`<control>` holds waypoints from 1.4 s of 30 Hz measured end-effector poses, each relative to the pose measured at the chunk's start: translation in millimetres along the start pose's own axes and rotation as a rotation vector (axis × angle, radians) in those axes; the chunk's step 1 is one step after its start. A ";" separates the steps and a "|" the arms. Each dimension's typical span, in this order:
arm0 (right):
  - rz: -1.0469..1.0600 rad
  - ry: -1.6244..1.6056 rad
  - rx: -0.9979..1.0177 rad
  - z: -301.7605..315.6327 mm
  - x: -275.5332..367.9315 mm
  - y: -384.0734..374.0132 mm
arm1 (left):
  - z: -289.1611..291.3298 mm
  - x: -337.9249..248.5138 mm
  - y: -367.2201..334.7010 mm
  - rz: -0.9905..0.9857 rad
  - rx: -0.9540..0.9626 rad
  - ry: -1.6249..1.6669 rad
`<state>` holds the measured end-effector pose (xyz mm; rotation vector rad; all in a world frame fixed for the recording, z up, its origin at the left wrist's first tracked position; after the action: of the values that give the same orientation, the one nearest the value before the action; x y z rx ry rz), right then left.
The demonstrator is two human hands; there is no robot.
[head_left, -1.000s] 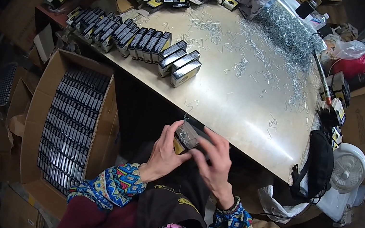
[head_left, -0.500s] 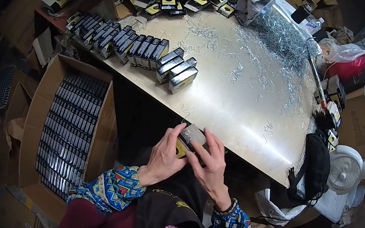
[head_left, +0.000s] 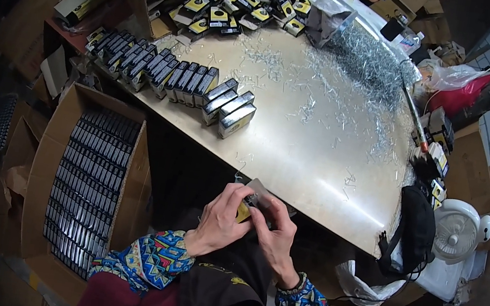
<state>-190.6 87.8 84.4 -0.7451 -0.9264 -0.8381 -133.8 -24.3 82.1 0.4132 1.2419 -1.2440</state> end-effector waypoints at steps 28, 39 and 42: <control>-0.201 -0.087 -0.060 8.0 -6.1 -8.5 | -3.7 -3.5 -4.5 0.046 0.054 -0.116; -0.113 0.023 -0.083 4.0 1.6 -4.9 | -8.6 14.9 -1.0 0.139 0.033 -0.090; -0.083 0.108 -0.054 0.9 9.6 -1.9 | -8.7 19.3 -0.8 0.172 0.035 -0.072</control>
<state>-189.2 84.9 93.7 -0.7045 -0.8449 -0.9705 -141.8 -26.7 62.6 0.4862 1.1013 -1.1258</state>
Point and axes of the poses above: each hand's wrist, its own y-axis away from the middle knuckle, its own z-axis out of the back of the hand, x = y × z, the point moved 10 cm from there along -y, towards the middle knuckle, and after that the axes turned 5 degrees about y, right-handed, at the moved point
